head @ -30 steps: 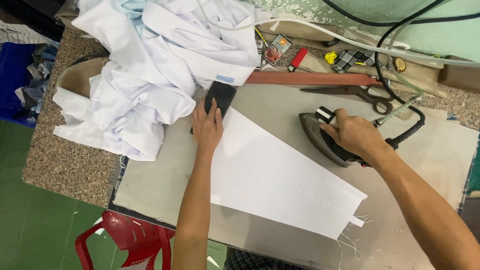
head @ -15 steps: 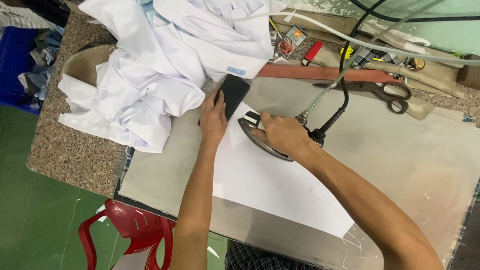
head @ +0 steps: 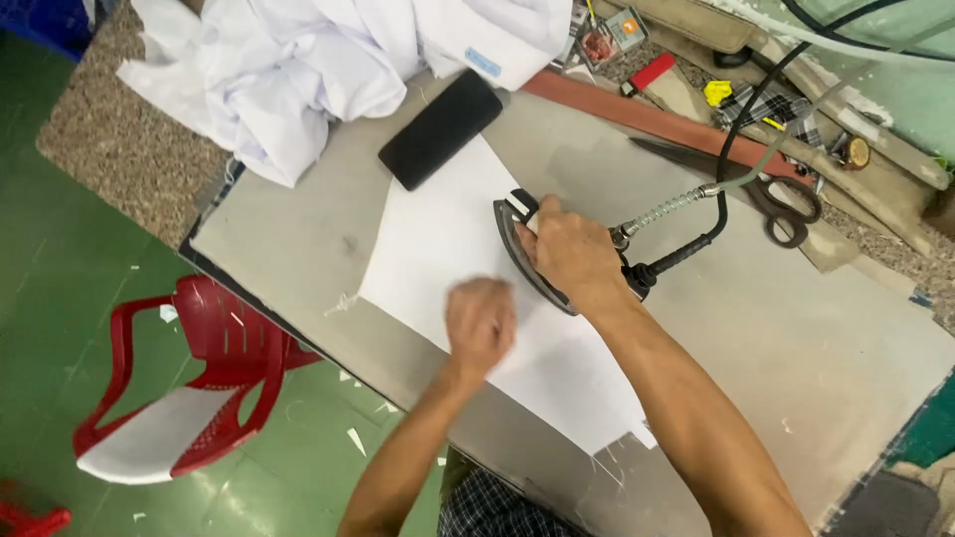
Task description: The person irons a white fabric piece on a worktable using a steam iron and a black pressing block, then trims excess edges with scissors. The person repeats ironing and trimming steps on the same fabric piece.
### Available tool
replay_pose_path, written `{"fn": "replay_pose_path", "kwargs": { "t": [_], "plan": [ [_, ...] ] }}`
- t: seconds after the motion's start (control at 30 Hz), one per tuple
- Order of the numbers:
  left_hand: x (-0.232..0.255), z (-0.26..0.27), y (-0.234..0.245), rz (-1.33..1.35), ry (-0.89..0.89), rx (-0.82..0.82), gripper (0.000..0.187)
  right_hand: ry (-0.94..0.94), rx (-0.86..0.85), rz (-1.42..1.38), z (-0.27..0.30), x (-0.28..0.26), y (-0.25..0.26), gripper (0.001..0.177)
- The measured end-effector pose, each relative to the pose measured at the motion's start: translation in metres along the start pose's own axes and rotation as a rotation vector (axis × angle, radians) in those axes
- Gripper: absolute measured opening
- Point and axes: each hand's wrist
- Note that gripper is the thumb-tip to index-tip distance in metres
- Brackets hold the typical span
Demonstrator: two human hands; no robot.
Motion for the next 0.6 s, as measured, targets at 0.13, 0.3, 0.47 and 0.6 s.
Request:
{"fn": "replay_pose_path", "kwargs": {
  "t": [0.13, 0.3, 0.47, 0.6],
  "plan": [
    [0.111, 0.152, -0.116, -0.115, -0.062, -0.077, 0.034, 0.056, 0.049, 0.019, 0.022, 0.023, -0.028, 0.038],
    [0.185, 0.179, -0.147, -0.204, 0.140, -0.535, 0.078, 0.006, 0.041, 0.024, 0.043, 0.044, -0.054, 0.046],
    [0.198, 0.195, -0.161, -0.207, 0.174, -0.613, 0.081, 0.037, 0.087, 0.004, 0.068, 0.059, -0.060, 0.044],
    [0.195, 0.206, -0.169, -0.186, 0.152, -0.526, 0.081, 0.114, 0.125, 0.026, 0.102, 0.057, -0.033, 0.037]
  ]
}}
Point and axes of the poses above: each hand's wrist, its own z-axis away from the middle knuckle, its own y-axis out of the back of the hand, x = y × z, and after that the axes turned 3 degrees about -x, right-handed
